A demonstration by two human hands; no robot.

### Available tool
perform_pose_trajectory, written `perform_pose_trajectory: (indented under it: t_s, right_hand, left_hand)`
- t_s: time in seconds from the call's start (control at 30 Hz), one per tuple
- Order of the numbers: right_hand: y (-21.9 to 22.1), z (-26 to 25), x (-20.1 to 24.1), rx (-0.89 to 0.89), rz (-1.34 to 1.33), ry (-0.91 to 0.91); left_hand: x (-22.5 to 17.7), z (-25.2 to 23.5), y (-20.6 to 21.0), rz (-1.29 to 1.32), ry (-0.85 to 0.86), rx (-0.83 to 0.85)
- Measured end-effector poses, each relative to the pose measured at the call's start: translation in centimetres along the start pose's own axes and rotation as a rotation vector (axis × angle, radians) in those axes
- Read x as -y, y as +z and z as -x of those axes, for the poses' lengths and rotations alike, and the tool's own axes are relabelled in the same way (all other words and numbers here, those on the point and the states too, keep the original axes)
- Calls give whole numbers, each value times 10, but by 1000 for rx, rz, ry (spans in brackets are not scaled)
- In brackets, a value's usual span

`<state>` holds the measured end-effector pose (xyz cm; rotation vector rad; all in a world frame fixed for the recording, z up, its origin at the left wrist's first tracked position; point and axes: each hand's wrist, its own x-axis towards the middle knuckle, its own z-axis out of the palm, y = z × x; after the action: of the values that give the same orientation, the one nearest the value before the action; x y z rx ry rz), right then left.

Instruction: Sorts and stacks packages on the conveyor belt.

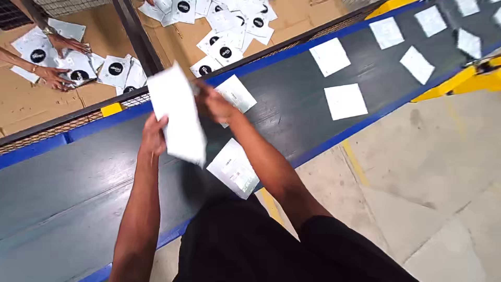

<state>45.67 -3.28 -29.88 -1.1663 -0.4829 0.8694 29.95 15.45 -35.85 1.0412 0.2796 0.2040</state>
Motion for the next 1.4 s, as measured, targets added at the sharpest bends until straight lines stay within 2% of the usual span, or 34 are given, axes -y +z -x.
perform_pose_trajectory:
  t_s: [0.07,0.1,0.13,0.17,0.2,0.27,0.33,0.4,0.5,0.57,0.63,0.67,0.7,0.77,0.8,0.83,0.87,0.93,1.0,1.07,1.13,1.23,1.3,1.37,1.4]
  right_hand:
    - [-60,-18,11,-402,105,-136]
    - [-87,-15,9,-529,220,-163]
    - [-106,-1,6,-600,409,-123]
    - [-115,21,2,-607,641,-36]
    - [-115,46,-7,-557,854,69]
    - [-91,96,-47,-355,1175,221]
    - [-41,149,-109,-94,1346,351]
    - [-2,193,-163,56,1449,336]
    - [16,201,-181,33,1492,237]
    - [19,193,-174,18,1436,275]
    - [12,185,-167,60,1393,345]
    - [5,181,-165,71,1357,388]
    - [-4,172,-163,67,1290,433]
    - [-21,164,-160,55,1110,500]
    - [-27,162,-159,43,1028,499]
    - [-32,160,-158,28,949,486]
    - [-35,160,-156,19,870,467]
    - [-39,152,-149,24,708,421]
    - [-38,151,-139,63,563,386]
    - [-33,148,-128,112,447,352]
    - [-29,145,-115,146,343,292]
    - [-38,157,-101,30,296,182]
    - [-51,170,-100,-134,363,148]
    - [-65,182,-104,-266,402,142]
    - [-70,188,-107,-313,401,150]
  left_hand:
    - [-28,-92,32,-189,40,-78]
    - [-34,-138,37,-321,66,-132]
    - [-32,-174,38,-519,74,-195]
    - [-25,-193,36,-757,66,-183]
    - [-14,-198,35,-994,29,-125]
    - [27,-174,32,-1346,-123,48]
    - [72,-127,17,-1540,-239,122]
    - [94,-86,-1,-1609,-270,67]
    - [77,-54,-30,-1512,-429,-115]
    - [50,-28,-56,-1270,-513,-158]
    - [2,-7,-70,-968,-487,-151]
    - [-26,-7,-80,-897,-449,-181]
    - [-55,-19,-97,-879,-377,-275]
    - [-103,-41,-135,-878,-236,-575]
    - [-123,-48,-152,-935,-217,-691]
    - [-133,-53,-166,-1004,-204,-728]
    - [-130,-50,-166,-1061,-182,-694]
    - [-97,-35,-123,-1123,-148,-416]
    - [-36,-5,-62,-1048,-277,-59]
    - [22,20,-36,-865,-408,135]
    - [45,34,-25,-669,-440,172]
    - [36,37,-28,-398,-406,185]
    - [18,18,-26,-368,-330,69]
    - [-1,-25,-4,-250,-211,-112]
    - [-10,-52,10,-167,-177,-144]
